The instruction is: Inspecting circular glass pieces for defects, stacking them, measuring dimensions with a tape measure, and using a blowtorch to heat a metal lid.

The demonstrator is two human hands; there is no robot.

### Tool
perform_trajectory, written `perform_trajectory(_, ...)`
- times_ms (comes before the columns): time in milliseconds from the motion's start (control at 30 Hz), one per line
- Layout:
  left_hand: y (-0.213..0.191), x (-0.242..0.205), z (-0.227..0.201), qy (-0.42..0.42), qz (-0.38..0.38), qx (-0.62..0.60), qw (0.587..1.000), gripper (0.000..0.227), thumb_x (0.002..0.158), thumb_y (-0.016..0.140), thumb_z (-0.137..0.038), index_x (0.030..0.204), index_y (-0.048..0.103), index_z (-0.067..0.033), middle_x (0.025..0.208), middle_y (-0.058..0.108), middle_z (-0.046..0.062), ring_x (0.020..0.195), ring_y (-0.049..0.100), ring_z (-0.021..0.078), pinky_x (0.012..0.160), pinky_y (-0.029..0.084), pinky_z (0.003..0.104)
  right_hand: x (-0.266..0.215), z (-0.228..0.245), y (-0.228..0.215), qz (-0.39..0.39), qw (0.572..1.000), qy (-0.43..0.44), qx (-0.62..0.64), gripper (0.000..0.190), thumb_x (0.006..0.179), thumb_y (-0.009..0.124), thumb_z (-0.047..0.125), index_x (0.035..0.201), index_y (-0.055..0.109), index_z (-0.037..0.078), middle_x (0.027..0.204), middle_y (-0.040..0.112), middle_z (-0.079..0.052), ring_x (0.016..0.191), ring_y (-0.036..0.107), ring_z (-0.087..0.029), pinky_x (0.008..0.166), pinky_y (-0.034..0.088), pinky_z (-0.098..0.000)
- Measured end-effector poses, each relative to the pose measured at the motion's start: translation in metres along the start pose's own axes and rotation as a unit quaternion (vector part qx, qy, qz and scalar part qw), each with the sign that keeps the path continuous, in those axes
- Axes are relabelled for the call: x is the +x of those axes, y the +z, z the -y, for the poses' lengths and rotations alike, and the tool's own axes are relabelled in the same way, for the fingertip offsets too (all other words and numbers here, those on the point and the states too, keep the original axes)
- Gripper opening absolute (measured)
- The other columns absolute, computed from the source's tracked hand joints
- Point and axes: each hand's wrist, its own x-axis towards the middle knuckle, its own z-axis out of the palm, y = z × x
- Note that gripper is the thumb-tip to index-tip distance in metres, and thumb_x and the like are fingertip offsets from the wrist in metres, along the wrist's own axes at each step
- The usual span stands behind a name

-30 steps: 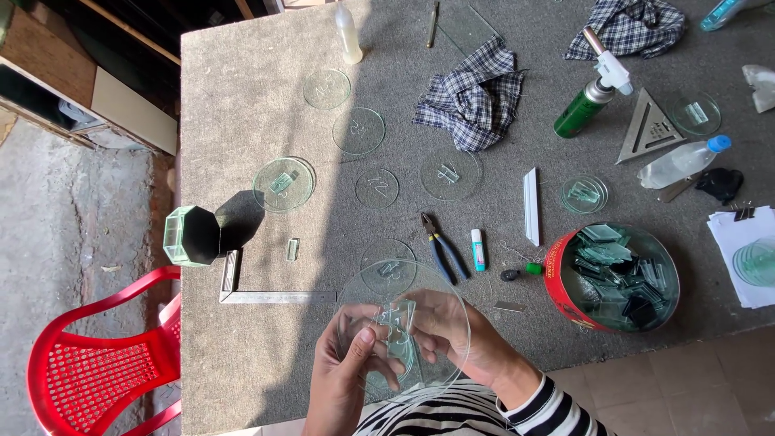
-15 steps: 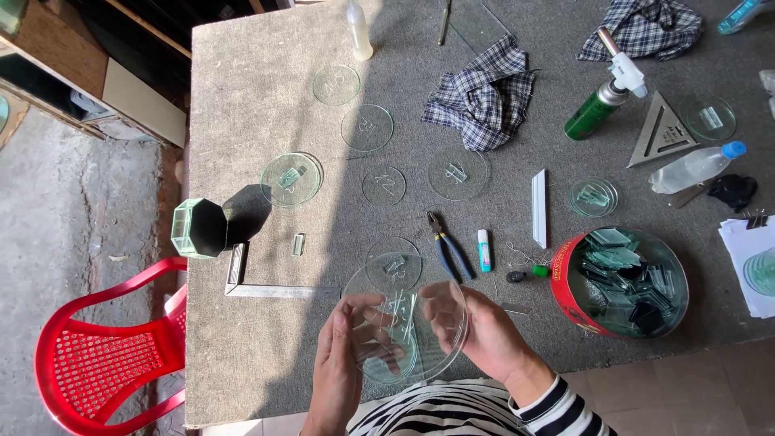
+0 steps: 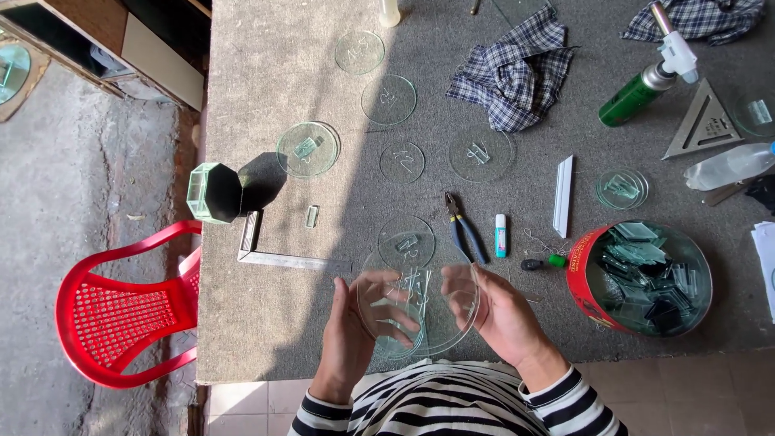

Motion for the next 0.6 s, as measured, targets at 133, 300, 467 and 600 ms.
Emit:
perform_trajectory(133,-0.001,-0.001,0.0,-0.013,-0.027,0.025,0.999,0.068,0.106,0.046,-0.059,0.135,0.065,-0.0007,0.11,0.072,0.024,0.075,0.078,0.0382,0.054,0.065,0.045,-0.003,0.001,0.004,-0.019,1.0,0.013,-0.003,0.044,0.115,0.054,0.03,0.133,0.071,-0.006,0.107,0.079,-0.019,0.078,0.074,-0.021,0.059,0.065,-0.0309)
perform_trajectory(300,-0.008,-0.002,0.009,-0.03,-0.044,0.008,0.999,0.067,0.107,0.046,-0.056,0.135,0.063,0.0026,0.108,0.073,0.026,0.074,0.078,0.0393,0.052,0.066,0.047,-0.008,-0.003,0.001,-0.035,0.998,0.032,-0.043,0.046,0.116,0.05,0.031,0.134,0.07,-0.005,0.11,0.079,-0.02,0.078,0.074,-0.021,0.057,0.063,-0.0309)
perform_trajectory(467,-0.02,-0.004,0.02,-0.038,-0.04,-0.016,0.998,0.07,0.109,0.041,-0.058,0.137,0.062,0.0033,0.11,0.071,0.026,0.074,0.077,0.0417,0.052,0.065,0.047,-0.011,-0.008,-0.002,-0.041,0.997,0.045,-0.047,0.044,0.114,0.052,0.03,0.132,0.072,-0.005,0.109,0.079,-0.02,0.078,0.074,-0.021,0.057,0.064,-0.0312)
perform_trajectory(600,-0.025,-0.007,0.024,-0.05,-0.056,-0.007,0.997,0.068,0.107,0.044,-0.059,0.132,0.064,0.0008,0.107,0.071,0.027,0.074,0.078,0.0428,0.05,0.063,0.047,-0.012,-0.009,0.001,-0.057,0.995,0.066,-0.056,0.046,0.112,0.056,0.031,0.132,0.075,-0.005,0.108,0.08,-0.019,0.077,0.073,-0.021,0.055,0.062,-0.0305)
